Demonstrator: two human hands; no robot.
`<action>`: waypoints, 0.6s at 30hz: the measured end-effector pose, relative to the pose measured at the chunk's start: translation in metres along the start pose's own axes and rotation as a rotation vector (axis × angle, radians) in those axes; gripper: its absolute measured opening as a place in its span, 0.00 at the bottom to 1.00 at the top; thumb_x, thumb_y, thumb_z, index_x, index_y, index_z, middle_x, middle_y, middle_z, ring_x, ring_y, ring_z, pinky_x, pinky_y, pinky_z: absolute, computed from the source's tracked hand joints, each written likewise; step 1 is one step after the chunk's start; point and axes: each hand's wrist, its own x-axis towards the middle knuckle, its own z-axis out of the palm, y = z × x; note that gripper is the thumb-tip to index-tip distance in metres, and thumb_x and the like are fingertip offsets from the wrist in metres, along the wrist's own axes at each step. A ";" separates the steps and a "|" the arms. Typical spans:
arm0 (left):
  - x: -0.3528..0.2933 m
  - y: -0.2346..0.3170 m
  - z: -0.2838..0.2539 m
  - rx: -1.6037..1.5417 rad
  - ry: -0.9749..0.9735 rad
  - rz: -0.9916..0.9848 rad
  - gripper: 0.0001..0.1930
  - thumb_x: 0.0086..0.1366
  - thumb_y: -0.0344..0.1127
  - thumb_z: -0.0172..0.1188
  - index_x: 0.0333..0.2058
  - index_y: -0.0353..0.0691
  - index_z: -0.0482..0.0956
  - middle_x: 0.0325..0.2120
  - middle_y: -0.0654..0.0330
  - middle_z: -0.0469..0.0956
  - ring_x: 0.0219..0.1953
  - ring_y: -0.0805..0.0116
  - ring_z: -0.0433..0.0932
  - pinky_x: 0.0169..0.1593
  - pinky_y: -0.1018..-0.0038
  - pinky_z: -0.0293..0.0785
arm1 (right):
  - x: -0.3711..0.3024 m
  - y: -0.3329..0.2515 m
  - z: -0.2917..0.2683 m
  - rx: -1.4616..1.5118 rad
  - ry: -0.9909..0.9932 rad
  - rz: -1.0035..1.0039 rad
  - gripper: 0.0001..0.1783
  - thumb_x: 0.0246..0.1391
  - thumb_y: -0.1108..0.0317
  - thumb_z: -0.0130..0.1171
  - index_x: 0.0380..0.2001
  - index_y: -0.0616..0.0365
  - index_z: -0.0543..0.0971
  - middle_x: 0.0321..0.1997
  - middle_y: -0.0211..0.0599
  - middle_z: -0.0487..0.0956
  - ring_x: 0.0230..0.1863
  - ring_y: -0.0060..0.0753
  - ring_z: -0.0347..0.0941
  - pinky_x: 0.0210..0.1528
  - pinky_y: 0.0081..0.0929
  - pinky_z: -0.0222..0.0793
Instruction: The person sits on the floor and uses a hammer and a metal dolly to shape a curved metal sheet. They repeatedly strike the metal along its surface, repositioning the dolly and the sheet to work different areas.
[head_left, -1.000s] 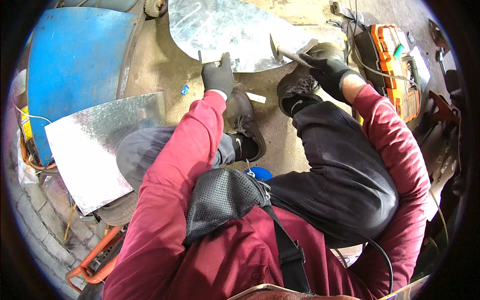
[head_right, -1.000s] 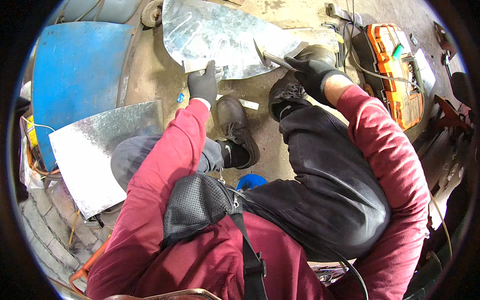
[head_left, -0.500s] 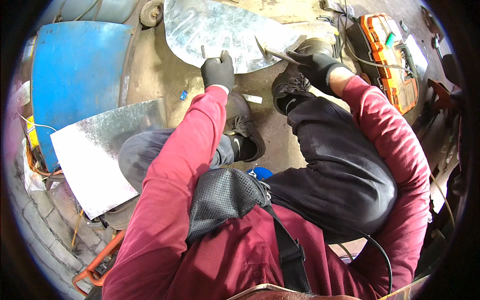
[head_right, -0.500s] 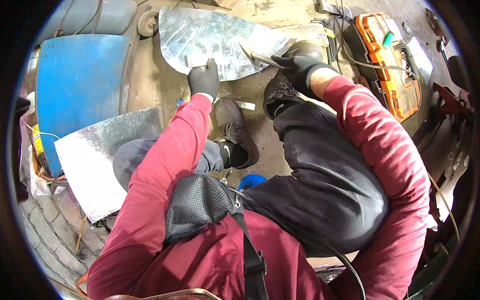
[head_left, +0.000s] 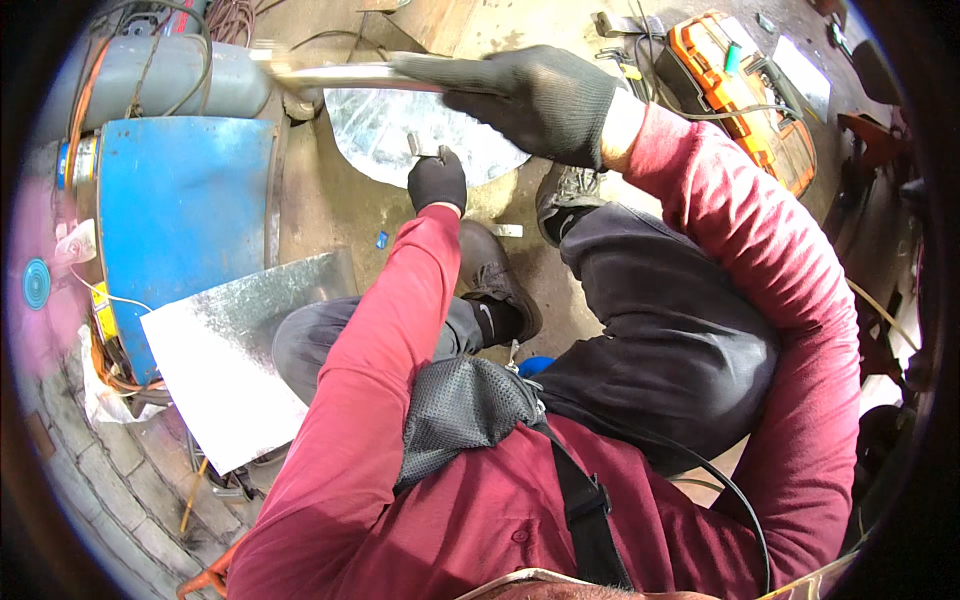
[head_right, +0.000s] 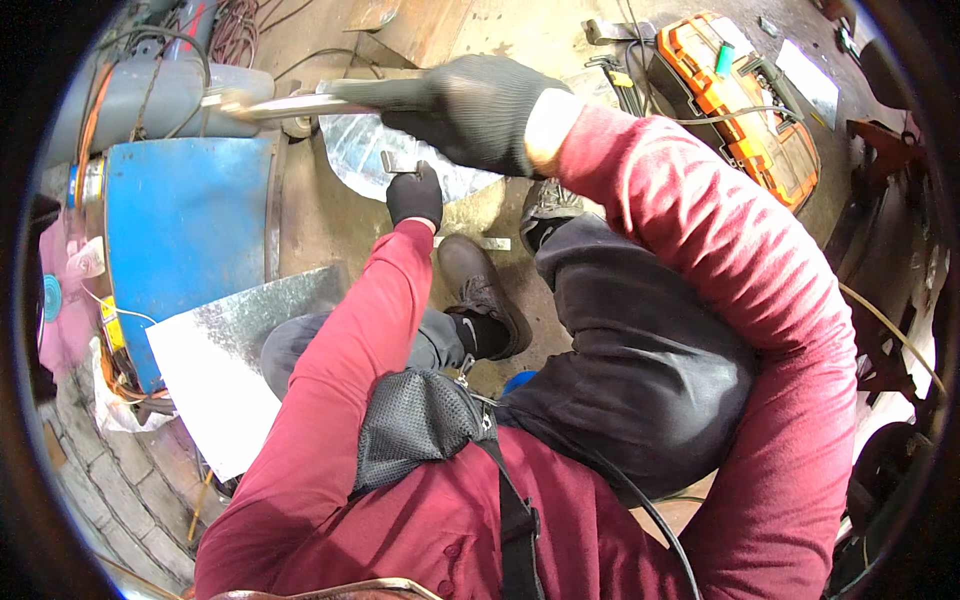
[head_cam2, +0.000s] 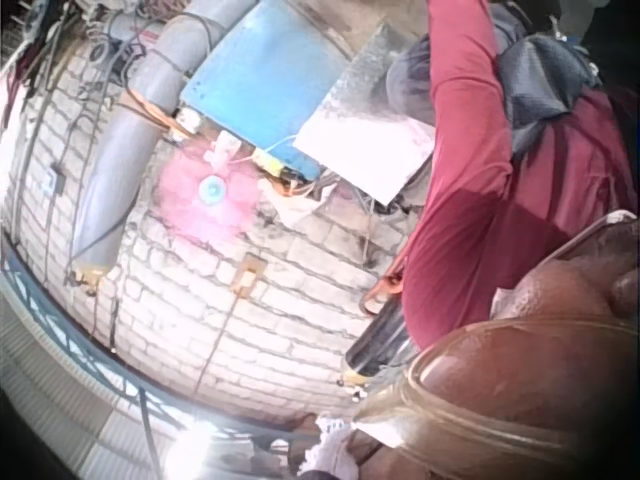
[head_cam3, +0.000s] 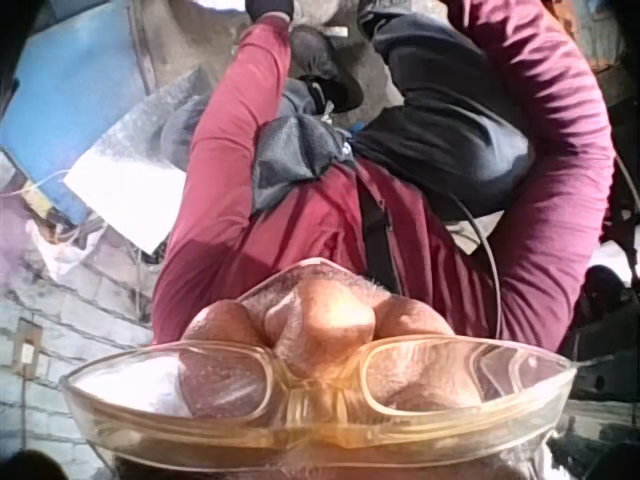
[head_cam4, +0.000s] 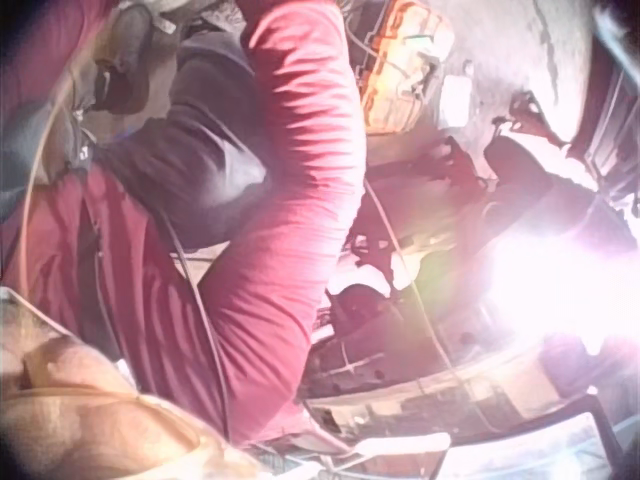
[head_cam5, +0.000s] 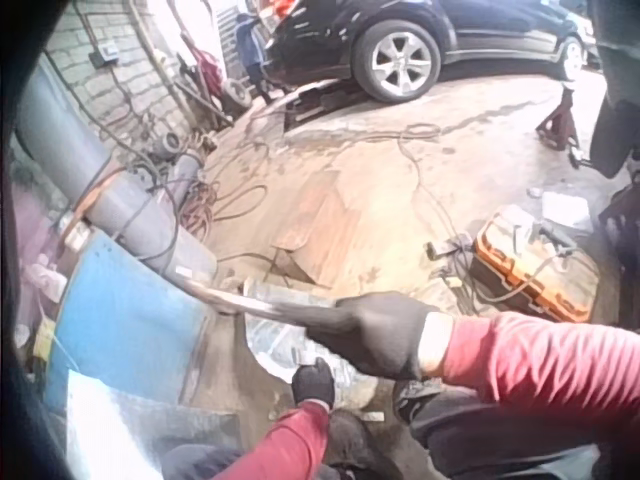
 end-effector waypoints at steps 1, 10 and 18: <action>-0.002 0.002 -0.004 0.033 0.018 0.005 0.28 0.71 0.51 0.52 0.25 0.33 0.87 0.27 0.37 0.83 0.34 0.37 0.85 0.42 0.49 0.80 | 0.009 -0.014 -0.006 0.115 0.054 -0.046 0.26 0.68 0.56 0.60 0.69 0.29 0.74 0.35 0.51 0.83 0.34 0.60 0.81 0.38 0.50 0.77; -0.010 -0.016 0.013 -0.140 -0.038 -0.053 0.29 0.73 0.52 0.51 0.30 0.28 0.87 0.31 0.31 0.82 0.40 0.33 0.84 0.46 0.49 0.79 | -0.039 0.012 0.006 -0.245 -0.538 0.434 0.26 0.73 0.50 0.47 0.72 0.17 0.68 0.43 0.52 0.85 0.43 0.62 0.83 0.47 0.56 0.77; -0.009 -0.013 0.013 -0.197 0.085 0.064 0.26 0.73 0.51 0.53 0.33 0.31 0.87 0.31 0.34 0.82 0.37 0.34 0.84 0.44 0.50 0.78 | -0.031 0.026 0.018 -0.122 -0.260 0.251 0.25 0.72 0.50 0.52 0.71 0.25 0.71 0.35 0.54 0.84 0.37 0.60 0.82 0.42 0.52 0.77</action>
